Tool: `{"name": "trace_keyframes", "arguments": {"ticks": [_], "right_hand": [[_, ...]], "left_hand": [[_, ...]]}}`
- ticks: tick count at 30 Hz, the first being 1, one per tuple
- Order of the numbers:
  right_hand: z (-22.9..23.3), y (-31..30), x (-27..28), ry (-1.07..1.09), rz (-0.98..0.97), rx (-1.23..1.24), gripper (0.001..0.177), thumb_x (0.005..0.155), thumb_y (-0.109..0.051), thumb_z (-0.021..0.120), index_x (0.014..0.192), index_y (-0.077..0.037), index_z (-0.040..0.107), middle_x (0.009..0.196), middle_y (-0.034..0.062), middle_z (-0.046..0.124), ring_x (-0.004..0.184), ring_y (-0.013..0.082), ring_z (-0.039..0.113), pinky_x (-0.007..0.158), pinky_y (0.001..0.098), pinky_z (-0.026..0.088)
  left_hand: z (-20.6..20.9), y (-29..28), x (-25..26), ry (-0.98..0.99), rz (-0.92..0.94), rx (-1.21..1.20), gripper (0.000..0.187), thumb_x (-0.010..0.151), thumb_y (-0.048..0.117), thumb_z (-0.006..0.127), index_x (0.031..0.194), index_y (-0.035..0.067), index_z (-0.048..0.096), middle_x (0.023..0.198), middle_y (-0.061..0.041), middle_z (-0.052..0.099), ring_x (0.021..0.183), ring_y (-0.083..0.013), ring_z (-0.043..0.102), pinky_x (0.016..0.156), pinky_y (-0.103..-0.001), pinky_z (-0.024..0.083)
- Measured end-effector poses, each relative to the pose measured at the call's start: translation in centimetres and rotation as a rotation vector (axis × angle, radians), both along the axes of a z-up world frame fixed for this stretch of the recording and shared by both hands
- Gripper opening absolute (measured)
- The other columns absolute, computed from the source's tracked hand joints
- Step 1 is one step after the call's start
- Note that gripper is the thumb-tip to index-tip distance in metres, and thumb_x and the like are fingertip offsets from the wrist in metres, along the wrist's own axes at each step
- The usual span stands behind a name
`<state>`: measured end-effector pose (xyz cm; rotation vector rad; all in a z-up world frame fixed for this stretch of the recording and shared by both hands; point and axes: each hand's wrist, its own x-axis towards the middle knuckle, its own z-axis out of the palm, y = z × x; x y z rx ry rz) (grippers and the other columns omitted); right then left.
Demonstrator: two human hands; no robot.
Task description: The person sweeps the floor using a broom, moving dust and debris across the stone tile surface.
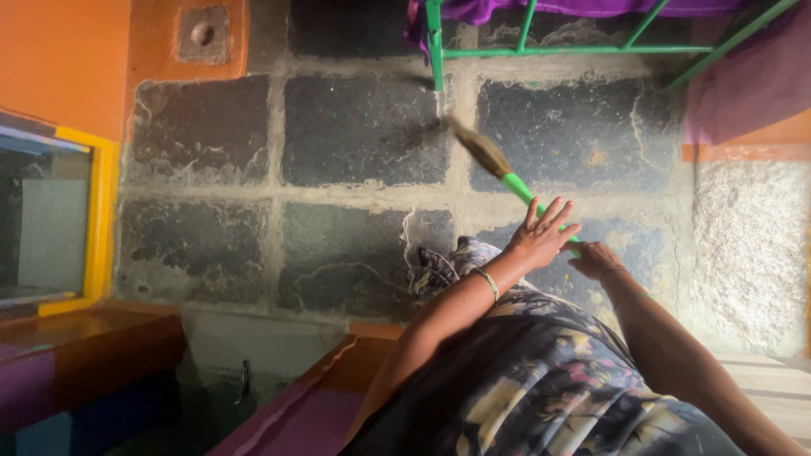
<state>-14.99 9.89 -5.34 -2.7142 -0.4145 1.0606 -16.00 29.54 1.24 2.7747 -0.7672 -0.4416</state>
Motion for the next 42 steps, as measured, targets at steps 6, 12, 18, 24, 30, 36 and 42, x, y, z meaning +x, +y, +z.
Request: {"name": "trace_keyframes", "arguments": {"ticks": [6,12,18,24,30,36,42], "right_hand": [[-1.8,0.3,-3.6,-0.037,0.246,-0.072,0.042,0.09,-0.036,0.074,0.129,-0.025,0.066,0.11,0.0127,0.077,0.104,0.0327,0.073,0.093,0.0469,0.057],[-2.0,-2.1,-6.3,0.171,0.321,-0.154,0.036,0.09,-0.028,0.07,0.124,-0.043,0.069,0.113,0.0,0.077,0.113,0.0227,0.071,0.098,0.0425,0.056],[-1.5,-6.2,-8.0,0.168,0.257,-0.237,0.038,0.092,-0.023,0.067,0.122,-0.046,0.071,0.119,0.0006,0.075,0.113,0.022,0.071,0.098,0.0406,0.057],[-0.2,-9.5,-8.1,0.099,-0.044,-0.211,0.038,0.089,-0.026,0.073,0.122,-0.045,0.073,0.11,0.0041,0.075,0.098,0.0242,0.074,0.087,0.0429,0.06],[-0.1,-8.8,-6.6,0.264,-0.431,0.151,0.044,0.09,-0.024,0.074,0.133,-0.032,0.07,0.073,0.0134,0.07,0.052,0.0169,0.065,0.051,0.0366,0.059],[-0.9,-4.8,-4.8,0.241,-0.353,0.2,0.058,0.083,-0.019,0.08,0.137,-0.033,0.064,0.073,0.0062,0.071,0.054,0.0163,0.066,0.054,0.0353,0.062],[-1.4,-1.3,-4.0,0.2,0.074,-0.013,0.052,0.088,-0.023,0.074,0.136,-0.04,0.062,0.092,0.0079,0.078,0.069,0.0213,0.076,0.072,0.0351,0.065]], "left_hand": [[0.2,-1.9,-3.3,-0.078,0.059,-0.048,0.059,0.092,0.013,0.061,0.149,0.026,0.051,0.168,-0.011,0.026,0.158,-0.0288,0.017,0.126,-0.065,0.009],[-0.5,-2.9,-6.8,-0.074,0.167,-0.137,0.053,0.095,0.014,0.059,0.147,0.024,0.053,0.167,-0.012,0.03,0.159,-0.029,0.02,0.127,-0.065,0.01],[-1.9,-4.7,-9.0,-0.058,0.144,-0.047,0.055,0.095,0.016,0.059,0.149,0.025,0.051,0.167,-0.013,0.027,0.158,-0.0298,0.017,0.124,-0.067,0.008],[-0.8,-5.6,-8.6,-0.048,0.142,-0.037,0.057,0.094,0.017,0.058,0.15,0.025,0.049,0.168,-0.013,0.025,0.157,-0.03,0.015,0.125,-0.067,0.008],[0.2,-5.7,-7.4,-0.021,0.094,-0.014,0.062,0.092,0.01,0.056,0.151,0.024,0.045,0.168,-0.013,0.021,0.156,-0.03,0.015,0.124,-0.067,0.005],[-0.6,-4.7,-6.9,0.008,0.198,0.062,0.069,0.087,0.002,0.059,0.152,0.019,0.044,0.167,-0.018,0.017,0.156,-0.0331,0.012,0.124,-0.066,0.001],[-0.6,-2.7,-7.6,-0.027,0.331,0.013,0.06,0.09,0.004,0.061,0.148,0.02,0.051,0.168,-0.016,0.021,0.158,-0.032,0.016,0.127,-0.065,0.002]]}}
